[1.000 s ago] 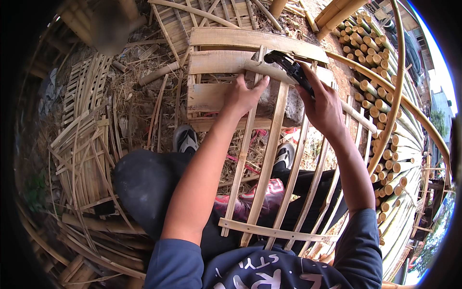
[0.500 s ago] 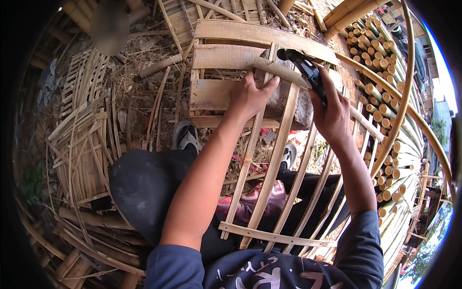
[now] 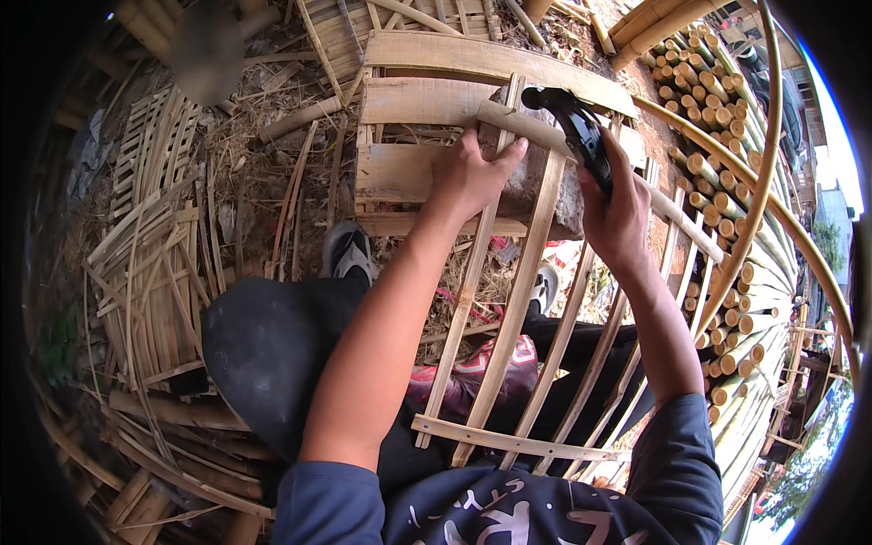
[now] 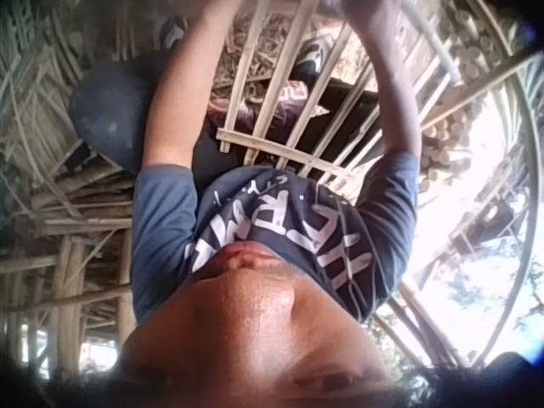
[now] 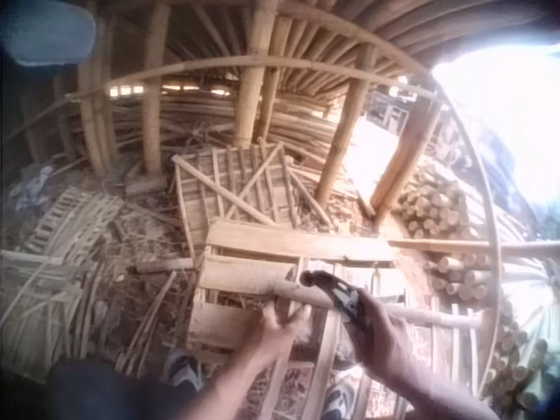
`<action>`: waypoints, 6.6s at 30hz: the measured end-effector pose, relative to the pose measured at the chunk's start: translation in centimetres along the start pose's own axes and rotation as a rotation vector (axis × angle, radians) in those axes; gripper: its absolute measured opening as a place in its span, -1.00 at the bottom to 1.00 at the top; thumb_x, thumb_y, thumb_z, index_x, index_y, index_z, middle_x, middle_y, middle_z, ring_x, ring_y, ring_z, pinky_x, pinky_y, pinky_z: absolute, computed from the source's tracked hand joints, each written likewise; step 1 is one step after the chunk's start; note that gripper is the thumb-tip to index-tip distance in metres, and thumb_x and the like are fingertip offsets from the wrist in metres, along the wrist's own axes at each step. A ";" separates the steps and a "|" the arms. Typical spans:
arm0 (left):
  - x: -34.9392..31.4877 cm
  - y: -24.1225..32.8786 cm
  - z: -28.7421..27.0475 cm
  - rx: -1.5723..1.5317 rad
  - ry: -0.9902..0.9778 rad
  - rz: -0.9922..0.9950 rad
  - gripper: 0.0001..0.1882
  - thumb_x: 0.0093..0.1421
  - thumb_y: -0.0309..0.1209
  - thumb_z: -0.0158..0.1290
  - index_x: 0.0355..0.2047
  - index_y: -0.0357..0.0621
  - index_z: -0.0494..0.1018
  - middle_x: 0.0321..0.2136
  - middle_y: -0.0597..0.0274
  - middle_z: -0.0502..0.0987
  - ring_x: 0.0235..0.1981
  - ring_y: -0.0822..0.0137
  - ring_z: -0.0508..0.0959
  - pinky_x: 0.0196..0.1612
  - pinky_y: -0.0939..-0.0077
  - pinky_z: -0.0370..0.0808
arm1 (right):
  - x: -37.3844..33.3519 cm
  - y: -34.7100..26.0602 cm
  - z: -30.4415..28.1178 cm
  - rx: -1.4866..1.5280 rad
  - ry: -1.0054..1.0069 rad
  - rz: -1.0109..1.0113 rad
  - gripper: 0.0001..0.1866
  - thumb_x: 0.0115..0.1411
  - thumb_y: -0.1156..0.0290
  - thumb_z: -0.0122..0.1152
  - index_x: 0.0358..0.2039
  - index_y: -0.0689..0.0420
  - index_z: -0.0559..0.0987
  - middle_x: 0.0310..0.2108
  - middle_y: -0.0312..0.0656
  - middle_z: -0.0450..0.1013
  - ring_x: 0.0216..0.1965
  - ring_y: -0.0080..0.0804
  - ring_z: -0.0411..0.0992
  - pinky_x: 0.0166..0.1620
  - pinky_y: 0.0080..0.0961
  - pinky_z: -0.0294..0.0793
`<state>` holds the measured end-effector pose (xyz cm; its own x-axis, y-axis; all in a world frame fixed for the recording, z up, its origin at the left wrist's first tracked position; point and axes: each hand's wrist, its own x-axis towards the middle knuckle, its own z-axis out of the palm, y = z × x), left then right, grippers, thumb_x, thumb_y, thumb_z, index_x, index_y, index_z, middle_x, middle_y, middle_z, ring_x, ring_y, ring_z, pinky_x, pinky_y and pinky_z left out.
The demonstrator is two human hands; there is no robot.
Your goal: The person hammers a nail into a horizontal bamboo pole to secure it to a vertical bamboo frame. The person then pulls on a thin red string tied around the frame and hammers another nail into a different section of the bamboo structure.
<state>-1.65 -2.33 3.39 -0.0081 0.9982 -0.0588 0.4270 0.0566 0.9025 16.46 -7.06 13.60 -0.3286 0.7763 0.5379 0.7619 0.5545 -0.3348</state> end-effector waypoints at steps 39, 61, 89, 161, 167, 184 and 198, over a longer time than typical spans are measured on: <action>-2.7 9.5 -2.0 0.883 0.059 0.767 0.09 0.21 0.50 -0.45 0.44 -0.15 -0.03 0.46 0.11 -0.02 0.50 0.17 -0.14 0.40 -0.38 -0.50 | -2.2 -2.4 -13.1 0.069 0.089 0.244 -0.48 0.31 0.43 0.20 0.27 0.08 0.34 -0.17 0.12 0.59 -0.16 0.00 0.62 -0.14 -0.25 0.55; -0.6 4.1 -3.1 0.727 0.067 0.747 -0.15 0.27 0.19 -0.15 0.22 -0.40 0.33 0.30 -0.11 0.29 0.43 0.05 0.09 0.34 -0.55 -0.26 | 0.5 -0.4 -2.8 -0.095 0.033 -0.181 -0.31 0.18 0.55 0.27 0.32 0.12 0.30 -0.23 0.08 0.57 -0.31 0.01 0.60 -0.33 -0.17 0.59; -0.9 2.0 -2.6 0.728 0.042 0.688 -0.16 0.22 0.05 -0.03 0.33 -0.33 0.19 0.38 0.01 0.18 0.47 0.14 0.01 0.38 -0.48 -0.32 | -1.4 0.6 -0.3 -0.154 -0.210 0.035 -0.45 0.23 0.55 0.23 0.23 0.26 0.36 -0.17 0.14 0.58 -0.19 0.08 0.61 -0.19 -0.19 0.61; -46.2 24.5 2.7 -0.820 -0.290 -0.387 -0.63 0.41 -0.05 -0.04 -0.09 -0.04 0.18 -0.28 0.08 0.51 -0.43 0.20 0.63 -0.41 0.39 0.59 | -46.4 -9.4 -51.3 -0.109 0.532 0.913 -0.74 0.43 0.27 0.07 -0.09 0.22 0.51 -0.58 -0.26 0.43 -0.57 -0.52 0.38 -0.50 -0.45 0.35; -43.7 21.8 0.1 -0.787 -0.389 -0.312 -0.57 0.42 -0.06 -0.04 -0.07 -0.16 0.13 -0.24 0.01 0.50 -0.38 0.18 0.64 -0.38 0.31 0.63 | -44.2 -10.3 -48.5 -0.027 0.425 1.105 -0.75 0.42 0.29 0.09 -0.05 0.20 0.52 -0.62 -0.34 0.36 -0.60 -0.62 0.31 -0.52 -0.53 0.30; -20.2 19.5 -4.4 0.836 -0.049 0.675 -0.22 0.35 0.18 -0.20 0.45 0.10 0.01 0.47 -0.06 -0.18 0.49 -0.10 -0.21 0.34 -0.52 -0.38 | -32.4 -11.8 -38.9 -0.269 0.739 0.791 -0.78 0.45 0.36 0.00 -0.09 0.26 0.48 -0.32 -0.18 0.55 -0.33 -0.47 0.56 -0.21 -0.49 0.52; -9.3 15.1 -2.0 0.725 -0.002 0.867 -0.20 0.34 0.18 -0.17 0.35 -0.21 0.19 0.35 0.07 0.24 0.42 0.13 0.14 0.40 -0.38 -0.33 | -29.2 -6.8 -31.6 -0.123 0.614 0.875 -0.78 0.46 0.34 -0.02 -0.14 0.24 0.47 -0.32 -0.21 0.51 -0.42 -0.50 0.52 -0.27 -0.53 0.44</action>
<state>3.03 -10.77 18.45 0.5475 0.6953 0.4657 0.7115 -0.6797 0.1782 38.52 -42.98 24.58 0.6685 0.5864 0.4574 0.6586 -0.1812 -0.7303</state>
